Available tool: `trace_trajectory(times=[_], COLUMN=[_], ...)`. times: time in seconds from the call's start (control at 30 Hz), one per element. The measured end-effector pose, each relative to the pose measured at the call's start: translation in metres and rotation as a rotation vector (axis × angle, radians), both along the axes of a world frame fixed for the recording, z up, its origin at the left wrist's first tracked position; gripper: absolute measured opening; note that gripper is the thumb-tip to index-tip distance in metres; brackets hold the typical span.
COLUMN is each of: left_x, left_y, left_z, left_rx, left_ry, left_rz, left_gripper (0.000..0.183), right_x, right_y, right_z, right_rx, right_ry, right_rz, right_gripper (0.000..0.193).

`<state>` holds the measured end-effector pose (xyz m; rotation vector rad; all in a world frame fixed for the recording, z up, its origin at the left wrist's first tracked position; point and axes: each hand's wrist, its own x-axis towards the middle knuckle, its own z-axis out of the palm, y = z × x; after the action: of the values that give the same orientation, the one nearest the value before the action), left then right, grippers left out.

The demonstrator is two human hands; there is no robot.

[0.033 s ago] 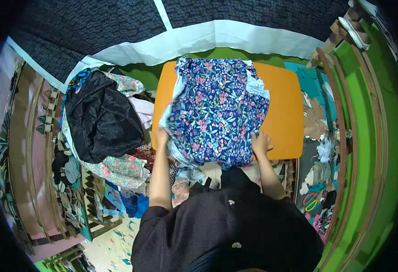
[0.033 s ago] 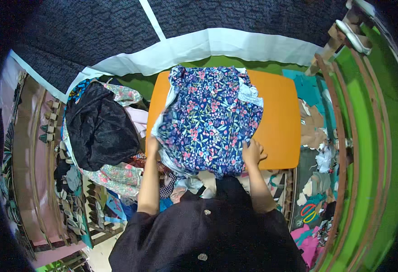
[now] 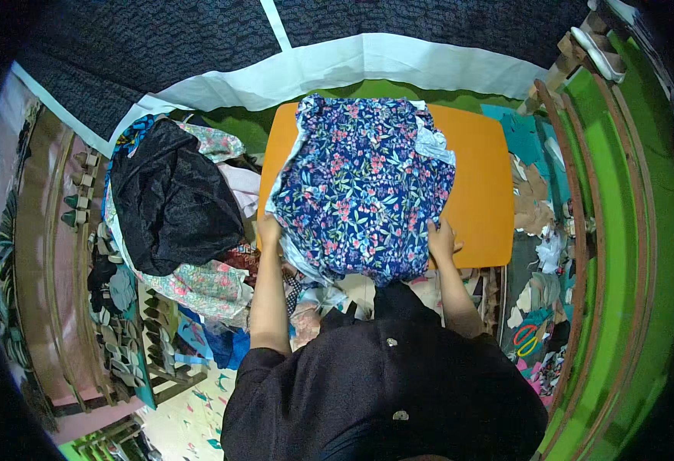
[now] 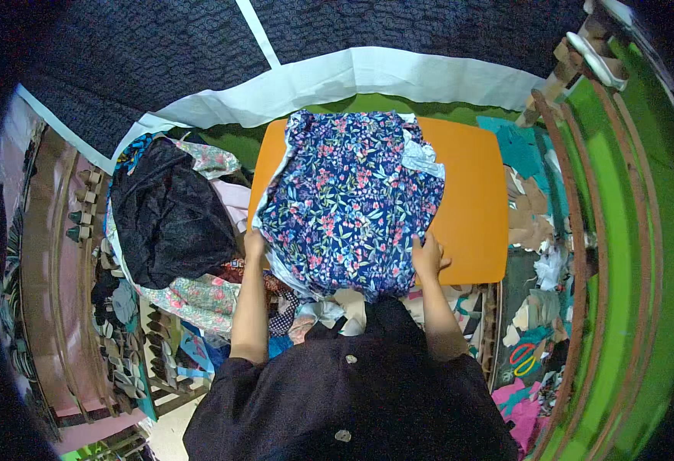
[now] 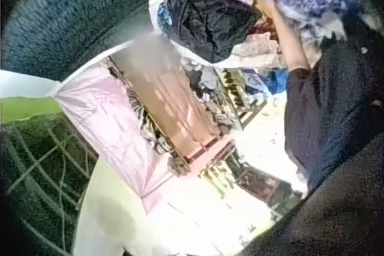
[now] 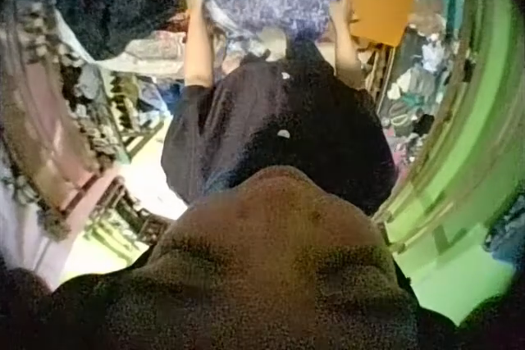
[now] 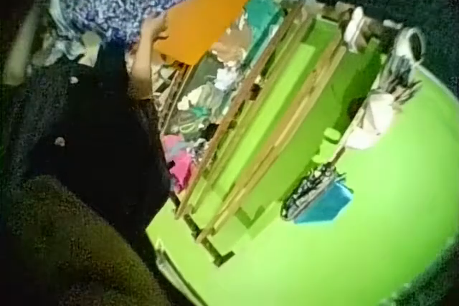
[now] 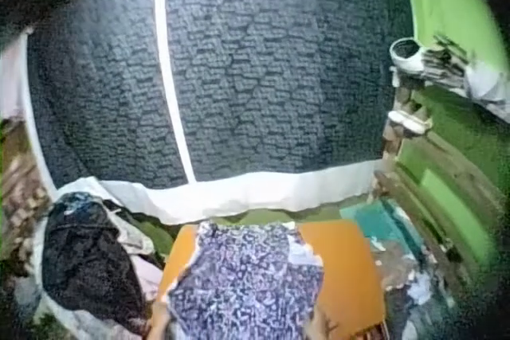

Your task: Fold various pieces of patterned and plain fabric on a small table.

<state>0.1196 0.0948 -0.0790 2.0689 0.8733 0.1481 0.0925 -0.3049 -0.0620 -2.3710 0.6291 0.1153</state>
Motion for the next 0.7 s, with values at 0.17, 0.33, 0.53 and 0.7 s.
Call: trace_trajectory(times=[0.17,0.33,0.53,0.7], left_x=[0.012,0.021,-0.017,-0.048], left_y=[-0.010,0.025,0.030,0.040], left_z=[-0.011,-0.006,0.052,0.087], left_rx=[-0.674,-0.323,-0.619,-0.830], left_ry=[-0.486,0.405,0.117,-0.059], left_rz=[0.020,-0.499,-0.363,-0.198], left_gripper=[0.056,0.049,0.049,0.042], right_x=[0.009,0.019,-0.006,-0.026], right_y=[-0.021,-0.022,-0.033,-0.077], right_z=[-0.004,0.012,0.033,0.016], right_rx=[0.992,1.044,1.019,1.463], right_ry=[-0.055,0.411,0.099,-0.043], right_rz=[-0.174,-0.069,-0.151,-0.237], right_gripper=[0.027,0.037,0.034,0.047])
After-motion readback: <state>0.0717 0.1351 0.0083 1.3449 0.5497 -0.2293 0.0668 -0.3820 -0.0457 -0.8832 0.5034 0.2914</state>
